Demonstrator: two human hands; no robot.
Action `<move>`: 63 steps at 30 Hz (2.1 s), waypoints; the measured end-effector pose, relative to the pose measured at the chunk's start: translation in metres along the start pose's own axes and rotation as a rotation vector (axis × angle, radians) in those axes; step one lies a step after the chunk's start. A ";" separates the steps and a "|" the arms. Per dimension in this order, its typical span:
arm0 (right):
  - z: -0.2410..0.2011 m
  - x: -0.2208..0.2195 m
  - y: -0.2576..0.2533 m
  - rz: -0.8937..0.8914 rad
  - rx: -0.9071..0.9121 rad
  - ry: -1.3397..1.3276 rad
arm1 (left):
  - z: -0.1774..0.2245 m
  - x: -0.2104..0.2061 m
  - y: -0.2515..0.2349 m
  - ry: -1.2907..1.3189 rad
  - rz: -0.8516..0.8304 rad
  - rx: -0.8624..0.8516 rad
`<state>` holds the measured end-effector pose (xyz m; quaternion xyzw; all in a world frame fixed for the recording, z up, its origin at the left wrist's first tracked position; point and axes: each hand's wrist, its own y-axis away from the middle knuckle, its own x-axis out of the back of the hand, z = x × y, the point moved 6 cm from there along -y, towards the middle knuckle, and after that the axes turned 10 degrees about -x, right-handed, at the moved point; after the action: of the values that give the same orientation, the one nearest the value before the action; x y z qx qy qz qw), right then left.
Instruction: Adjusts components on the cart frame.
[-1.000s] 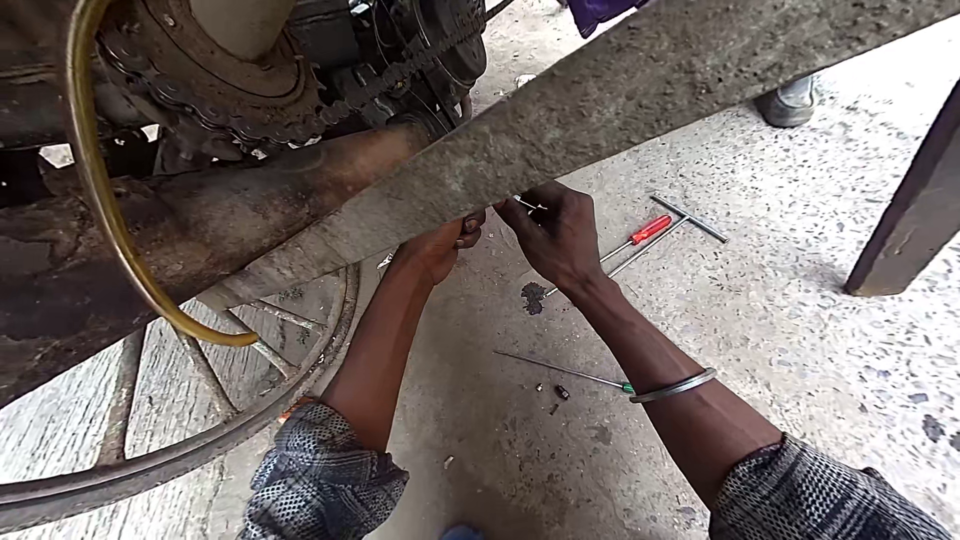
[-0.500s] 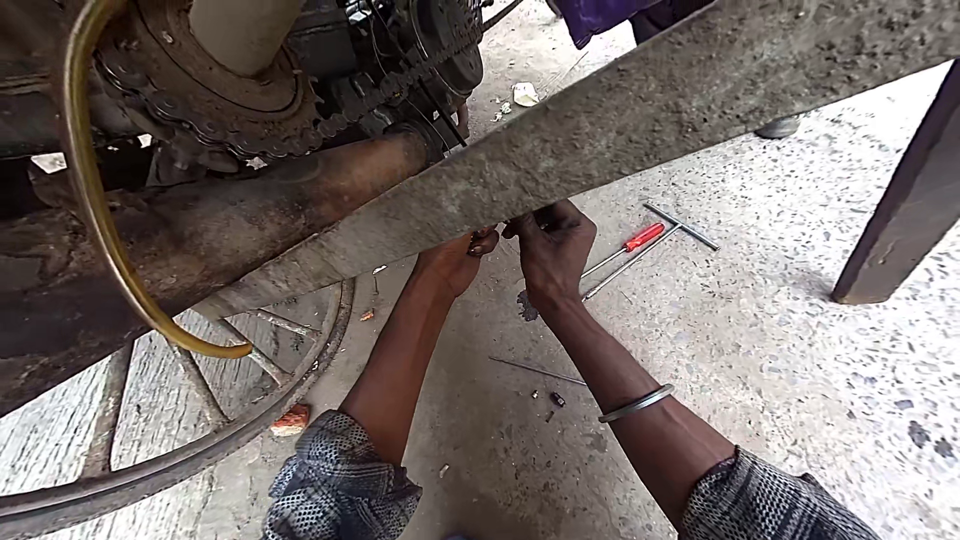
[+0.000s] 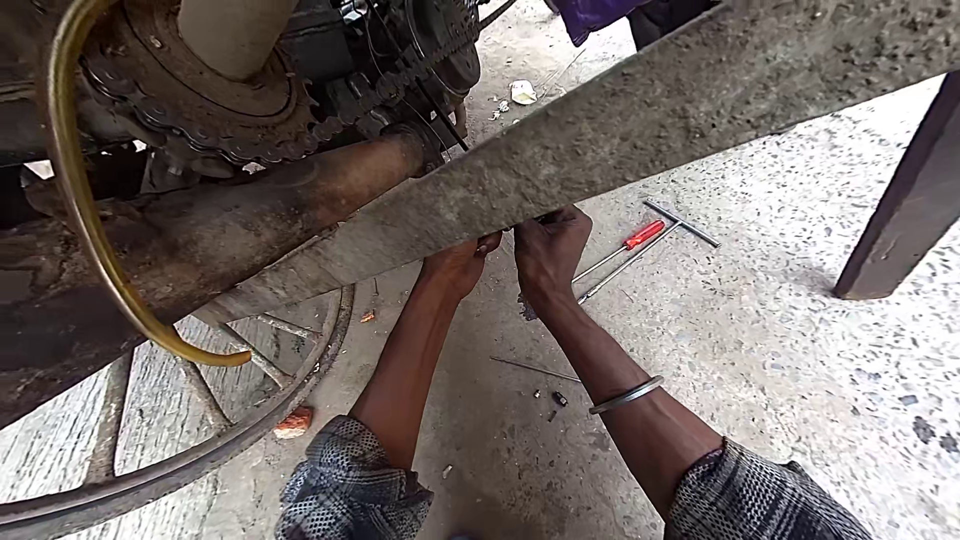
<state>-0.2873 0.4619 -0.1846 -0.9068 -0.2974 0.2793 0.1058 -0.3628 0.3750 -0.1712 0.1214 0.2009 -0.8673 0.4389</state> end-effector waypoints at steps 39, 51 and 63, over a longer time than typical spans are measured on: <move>0.002 0.003 -0.005 -0.025 -0.276 -0.211 | -0.006 0.008 0.003 -0.048 0.009 -0.008; -0.018 0.003 -0.020 -0.195 -0.173 0.047 | -0.006 0.006 0.007 -0.021 0.017 0.035; -0.018 0.017 -0.020 -0.331 -0.041 0.104 | -0.011 0.003 0.005 0.034 -0.078 0.067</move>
<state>-0.2754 0.4871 -0.1703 -0.8608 -0.4423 0.2048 0.1468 -0.3603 0.3751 -0.1835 0.1426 0.1837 -0.8879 0.3969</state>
